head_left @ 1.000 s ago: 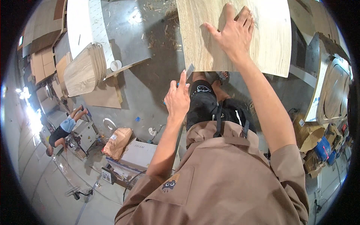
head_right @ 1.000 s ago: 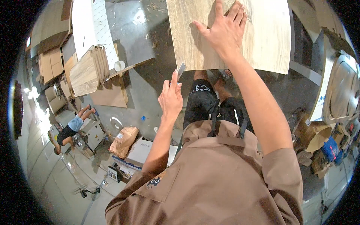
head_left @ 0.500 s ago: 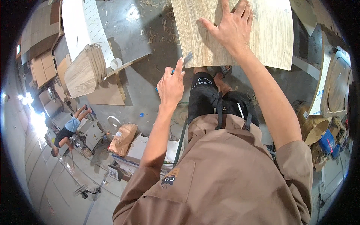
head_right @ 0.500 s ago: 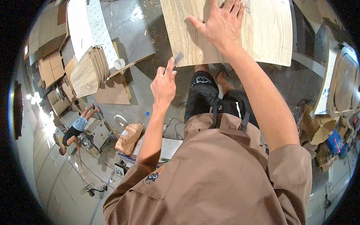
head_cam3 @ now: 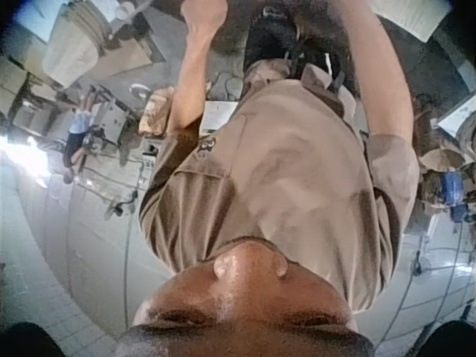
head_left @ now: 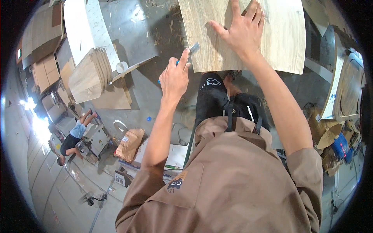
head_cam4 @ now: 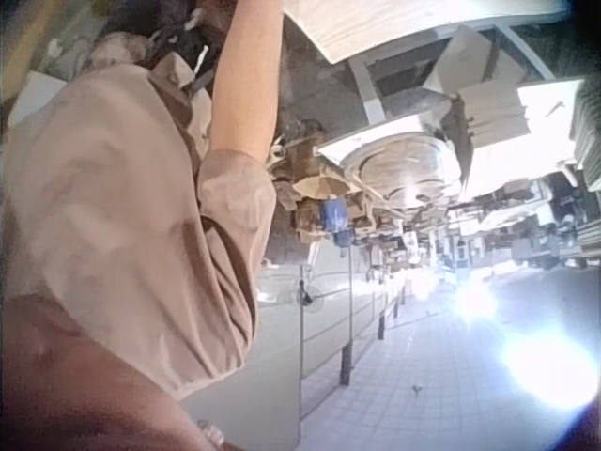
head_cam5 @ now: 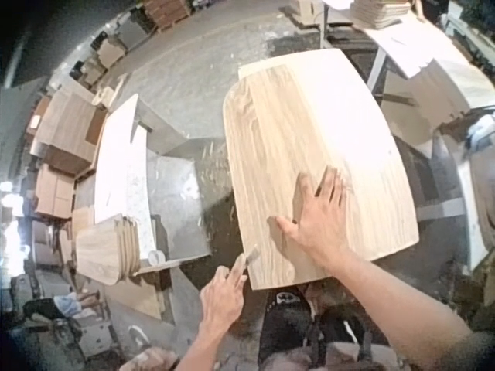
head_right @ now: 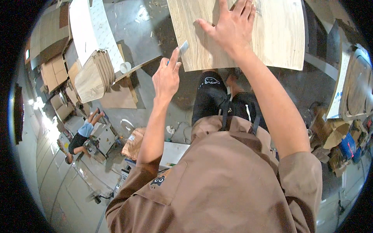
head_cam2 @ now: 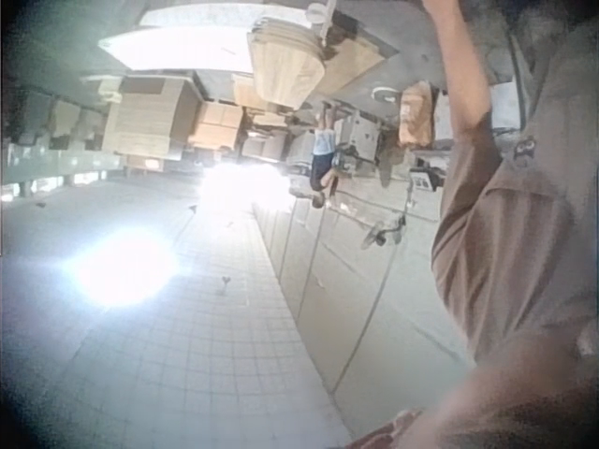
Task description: The person uses a hand scraper to remove shavings from the edges of wooden boards, handling several boards individually and brushing away debris.
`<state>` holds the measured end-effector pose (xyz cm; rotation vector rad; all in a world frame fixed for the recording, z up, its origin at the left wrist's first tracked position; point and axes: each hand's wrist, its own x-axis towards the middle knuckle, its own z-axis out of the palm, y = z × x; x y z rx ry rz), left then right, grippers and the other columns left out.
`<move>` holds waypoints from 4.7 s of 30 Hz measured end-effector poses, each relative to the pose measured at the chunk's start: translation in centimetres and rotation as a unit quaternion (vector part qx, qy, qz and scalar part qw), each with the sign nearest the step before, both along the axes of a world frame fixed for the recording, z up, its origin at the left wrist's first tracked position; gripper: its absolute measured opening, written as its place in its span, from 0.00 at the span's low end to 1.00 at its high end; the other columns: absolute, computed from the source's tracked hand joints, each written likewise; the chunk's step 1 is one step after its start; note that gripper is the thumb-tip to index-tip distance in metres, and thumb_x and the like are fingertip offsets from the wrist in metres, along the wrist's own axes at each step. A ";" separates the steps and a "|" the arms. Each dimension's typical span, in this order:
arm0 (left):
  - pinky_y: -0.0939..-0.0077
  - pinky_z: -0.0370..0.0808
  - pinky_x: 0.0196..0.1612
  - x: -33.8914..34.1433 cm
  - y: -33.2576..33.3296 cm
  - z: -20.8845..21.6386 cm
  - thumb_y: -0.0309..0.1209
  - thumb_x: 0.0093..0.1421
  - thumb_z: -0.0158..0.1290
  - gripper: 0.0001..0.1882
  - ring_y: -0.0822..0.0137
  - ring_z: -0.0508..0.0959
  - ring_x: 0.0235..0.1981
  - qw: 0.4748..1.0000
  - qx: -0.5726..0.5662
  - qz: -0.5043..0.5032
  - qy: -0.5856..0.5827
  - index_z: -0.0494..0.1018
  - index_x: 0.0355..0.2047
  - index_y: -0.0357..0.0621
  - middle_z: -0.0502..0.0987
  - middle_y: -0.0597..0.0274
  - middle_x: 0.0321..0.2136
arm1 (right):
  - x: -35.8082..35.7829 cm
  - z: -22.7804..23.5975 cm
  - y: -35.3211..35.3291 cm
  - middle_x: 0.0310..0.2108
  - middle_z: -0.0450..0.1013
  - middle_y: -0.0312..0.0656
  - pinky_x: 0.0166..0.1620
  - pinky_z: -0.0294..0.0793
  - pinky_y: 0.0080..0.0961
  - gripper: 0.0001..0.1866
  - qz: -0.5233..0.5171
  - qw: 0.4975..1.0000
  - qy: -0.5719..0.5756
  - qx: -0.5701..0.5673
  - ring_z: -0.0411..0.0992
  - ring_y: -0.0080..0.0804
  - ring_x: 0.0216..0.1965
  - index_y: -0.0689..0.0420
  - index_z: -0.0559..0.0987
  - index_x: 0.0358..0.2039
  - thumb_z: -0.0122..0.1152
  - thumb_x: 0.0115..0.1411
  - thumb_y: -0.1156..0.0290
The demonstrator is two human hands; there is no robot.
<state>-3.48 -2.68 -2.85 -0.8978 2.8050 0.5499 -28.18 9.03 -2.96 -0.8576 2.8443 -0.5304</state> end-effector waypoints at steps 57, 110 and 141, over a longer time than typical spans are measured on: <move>0.47 0.81 0.36 1.4 2.1 -2.1 0.44 0.79 0.50 0.25 0.43 0.82 0.34 0.996 0.002 0.041 0.074 0.70 0.74 0.62 0.74 0.51 0.37 | -0.5 0.3 -0.3 0.77 0.45 0.80 0.79 0.45 0.68 0.58 0.024 1.000 -0.011 0.012 0.44 0.78 0.79 0.60 0.60 0.78 0.70 0.61 0.33; 0.47 0.82 0.43 -9.3 -7.6 -2.4 0.47 0.80 0.47 0.25 0.42 0.84 0.41 0.997 -0.049 0.043 0.052 0.70 0.74 0.67 0.80 0.50 0.41 | -0.5 -2.9 0.3 0.77 0.48 0.76 0.79 0.45 0.66 0.57 0.042 0.995 0.083 -0.024 0.48 0.75 0.79 0.47 0.65 0.79 0.63 0.60 0.22; 0.38 0.81 0.52 -30.2 -30.7 -1.8 0.48 0.81 0.43 0.25 0.39 0.83 0.51 0.996 -0.045 -0.078 0.020 0.66 0.76 0.77 0.81 0.47 0.47 | -2.2 -1.0 0.9 0.82 0.41 0.70 0.79 0.47 0.65 0.61 0.041 0.999 0.010 0.022 0.42 0.70 0.82 0.46 0.62 0.81 0.68 0.56 0.24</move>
